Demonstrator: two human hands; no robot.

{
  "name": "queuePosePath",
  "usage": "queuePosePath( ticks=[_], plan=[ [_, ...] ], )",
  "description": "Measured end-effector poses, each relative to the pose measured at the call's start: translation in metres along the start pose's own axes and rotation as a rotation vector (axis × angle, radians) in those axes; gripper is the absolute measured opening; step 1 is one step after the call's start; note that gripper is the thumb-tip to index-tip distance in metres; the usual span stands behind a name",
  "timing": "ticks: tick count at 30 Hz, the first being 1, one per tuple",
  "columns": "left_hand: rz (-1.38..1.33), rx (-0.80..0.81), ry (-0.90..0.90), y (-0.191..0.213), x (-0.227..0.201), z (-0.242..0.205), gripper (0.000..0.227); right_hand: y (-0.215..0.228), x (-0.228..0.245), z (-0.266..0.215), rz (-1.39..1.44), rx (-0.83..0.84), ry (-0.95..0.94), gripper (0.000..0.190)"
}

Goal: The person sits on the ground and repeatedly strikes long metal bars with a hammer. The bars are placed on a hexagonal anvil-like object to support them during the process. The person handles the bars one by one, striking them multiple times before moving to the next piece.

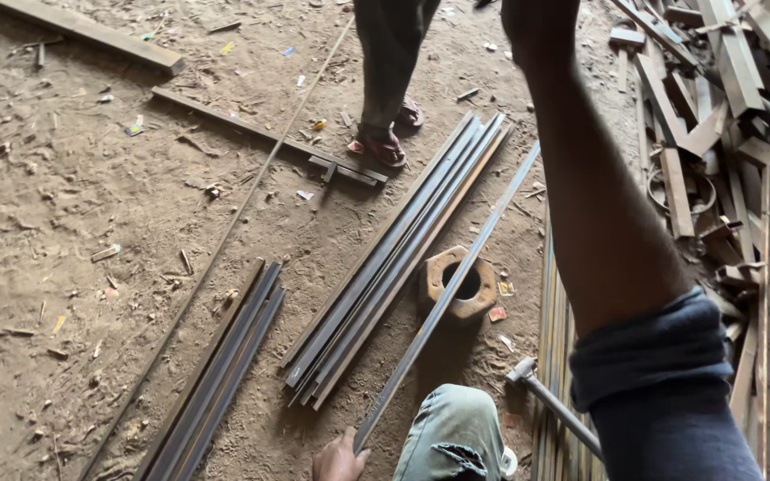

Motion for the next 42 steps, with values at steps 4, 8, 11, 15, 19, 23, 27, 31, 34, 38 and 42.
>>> queuePosePath(
  ticks=[4,8,11,15,19,23,27,31,34,38,42],
  plan=[
    [0.006,0.045,0.002,0.001,0.002,-0.001,0.052,0.015,0.019,-0.056,0.055,-0.051,0.094,0.022],
    [0.008,0.021,0.023,0.006,-0.001,-0.001,0.065,0.043,-0.001,-0.162,-0.093,-0.161,0.003,0.022],
    [0.007,-0.034,0.022,0.008,-0.003,-0.006,0.069,0.052,-0.03,-0.277,-0.015,-0.16,-0.126,0.024],
    [-0.014,-0.04,0.032,0.01,-0.003,-0.01,0.067,0.069,-0.044,-0.447,-0.302,-0.123,-0.524,0.026],
    [0.018,-0.134,-0.044,0.013,-0.011,-0.017,0.068,0.094,-0.039,-0.597,0.216,-0.303,-0.736,0.022],
    [0.012,-0.254,-0.149,0.019,-0.026,-0.02,0.066,0.134,-0.003,-0.71,0.128,-0.327,-0.761,0.041],
    [-0.006,-0.263,-0.198,0.027,-0.06,-0.001,0.064,0.155,0.038,-0.784,-0.038,-0.623,-0.744,0.024],
    [0.006,-0.312,-0.187,0.058,-0.107,0.027,0.065,0.153,0.075,-0.828,-0.053,-0.82,-0.755,0.021],
    [0.016,-0.294,-0.131,0.08,-0.135,0.042,0.062,0.145,0.096,-0.857,-0.285,-0.772,-1.212,0.025],
    [0.075,-0.246,-0.064,0.088,-0.146,0.046,0.059,0.146,0.11,-0.862,-0.119,-1.039,-0.742,0.017],
    [0.079,-0.226,-0.052,0.088,-0.142,0.039,0.056,0.173,0.128,-0.871,-0.237,-1.023,-0.739,0.018]
  ],
)
Point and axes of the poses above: each hand's wrist, its own z-axis towards the middle knuckle, its own y-axis out of the back of the hand, x = y × z, the point moved 4 cm from there along z, towards the middle knuckle, and after that the axes turned 13 degrees about x, right-handed, at the moved point
